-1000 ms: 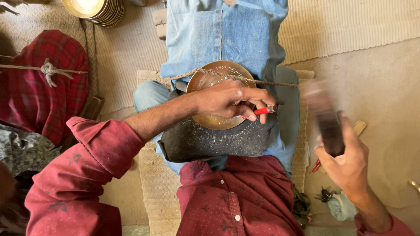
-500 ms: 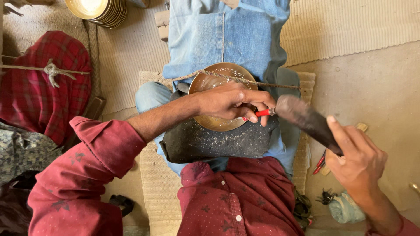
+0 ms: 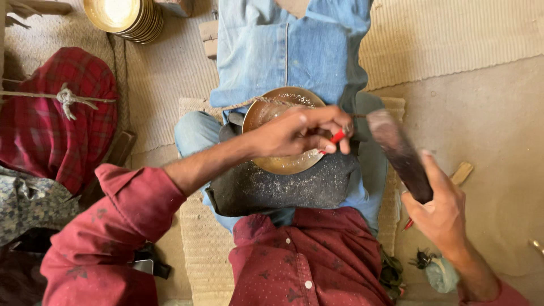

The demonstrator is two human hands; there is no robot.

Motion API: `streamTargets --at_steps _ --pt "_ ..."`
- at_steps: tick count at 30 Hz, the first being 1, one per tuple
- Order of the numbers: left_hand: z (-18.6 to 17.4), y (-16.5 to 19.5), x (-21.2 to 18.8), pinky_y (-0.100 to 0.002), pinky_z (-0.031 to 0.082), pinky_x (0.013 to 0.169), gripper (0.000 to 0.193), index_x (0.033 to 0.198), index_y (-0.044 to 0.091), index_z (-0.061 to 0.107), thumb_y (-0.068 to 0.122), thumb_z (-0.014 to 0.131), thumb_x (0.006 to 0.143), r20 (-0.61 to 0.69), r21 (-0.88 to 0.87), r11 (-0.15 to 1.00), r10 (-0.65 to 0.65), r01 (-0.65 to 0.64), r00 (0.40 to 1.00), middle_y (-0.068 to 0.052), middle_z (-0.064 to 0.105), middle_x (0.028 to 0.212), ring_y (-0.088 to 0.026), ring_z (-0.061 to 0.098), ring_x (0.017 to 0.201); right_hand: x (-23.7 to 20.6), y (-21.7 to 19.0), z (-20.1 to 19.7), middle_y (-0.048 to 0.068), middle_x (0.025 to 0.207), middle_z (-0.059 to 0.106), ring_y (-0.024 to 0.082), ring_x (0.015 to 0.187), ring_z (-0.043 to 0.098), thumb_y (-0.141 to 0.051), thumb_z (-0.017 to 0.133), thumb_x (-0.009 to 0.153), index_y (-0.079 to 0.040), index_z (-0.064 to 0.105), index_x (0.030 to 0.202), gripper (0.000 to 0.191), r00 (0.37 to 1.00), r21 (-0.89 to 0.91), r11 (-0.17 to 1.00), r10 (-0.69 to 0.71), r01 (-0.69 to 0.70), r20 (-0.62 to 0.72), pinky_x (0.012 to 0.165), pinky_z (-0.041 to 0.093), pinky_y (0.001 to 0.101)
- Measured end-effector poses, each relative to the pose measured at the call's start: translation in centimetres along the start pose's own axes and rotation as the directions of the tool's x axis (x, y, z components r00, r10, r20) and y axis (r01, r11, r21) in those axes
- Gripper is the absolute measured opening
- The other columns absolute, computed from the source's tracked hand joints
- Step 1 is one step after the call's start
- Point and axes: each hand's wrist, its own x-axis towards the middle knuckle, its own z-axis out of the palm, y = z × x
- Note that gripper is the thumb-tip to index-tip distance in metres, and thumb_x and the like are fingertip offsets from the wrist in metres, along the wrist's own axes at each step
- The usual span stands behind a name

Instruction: The person sits on the floor with a brass bowl on their lap and repeatedly strikes a punch held against the bowl using a wooden mallet, repositioning the punch around the bowl's surface to shape or decorate it.

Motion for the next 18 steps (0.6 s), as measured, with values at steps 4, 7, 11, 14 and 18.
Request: streamTargets --at_steps 4,7,11,14,18 --pt "-1.1 3.2 -4.8 -0.036 0.064 0.098 0.035 0.137 0.007 0.052 0.000 0.064 0.106 -0.397 0.107 0.994 0.078 -0.039 0.914 -0.010 0.071 0.124 -0.020 0.075 0.113 -1.3 1.9 3.3 0.012 0.100 0.067 0.019 0.084 0.068 0.004 0.074 0.087 -0.003 0.038 0.162 0.084 0.946 0.240 0.938 0.290 -0.251 -0.144 0.080 0.056 0.0315" --pt "-2.4 3.3 -11.2 -0.032 0.066 0.090 0.033 0.140 0.007 0.046 -0.010 0.057 0.113 -0.790 0.286 0.957 0.205 0.053 0.578 -0.010 0.063 0.120 -0.018 0.069 0.105 -2.0 4.2 6.5 0.012 0.111 0.063 0.017 0.094 0.064 0.000 0.076 0.091 -0.002 0.034 0.166 0.086 0.886 0.386 0.850 0.439 -0.357 -0.148 0.088 0.053 0.0305" --pt "-2.5 -1.9 -18.2 -0.030 0.056 0.076 0.031 0.148 0.003 0.047 0.000 0.051 0.117 -0.961 0.272 0.885 0.268 0.377 0.066 -0.005 0.056 0.117 -0.015 0.059 0.099 -3.3 6.6 10.4 0.021 0.151 0.049 0.026 0.131 0.052 -0.001 0.074 0.096 0.004 0.027 0.166 0.085 0.894 0.435 0.844 0.417 -0.314 -0.163 0.111 0.042 0.0371" --pt "1.7 -5.8 -22.5 -0.034 0.045 0.062 0.028 0.135 0.000 0.051 0.008 0.047 0.108 -0.977 -0.156 0.748 -0.021 0.644 -0.213 -0.010 0.052 0.092 -0.018 0.051 0.072 -4.3 7.5 12.9 0.024 0.155 0.045 0.031 0.139 0.047 -0.005 0.071 0.096 0.008 0.027 0.161 0.079 0.877 0.434 0.821 0.464 -0.372 -0.127 0.115 0.038 0.0402" --pt "7.9 -9.6 -24.1 -0.046 0.048 0.089 0.028 0.129 0.000 0.054 0.020 0.054 0.110 -0.873 -0.485 0.480 -0.218 0.731 -0.436 -0.017 0.061 0.108 -0.034 0.060 0.098 -5.1 7.7 15.2 0.024 0.149 0.051 0.032 0.134 0.050 -0.018 0.060 0.105 0.009 0.037 0.157 0.062 0.704 0.687 0.496 0.709 -0.531 0.032 0.112 0.039 0.0395"
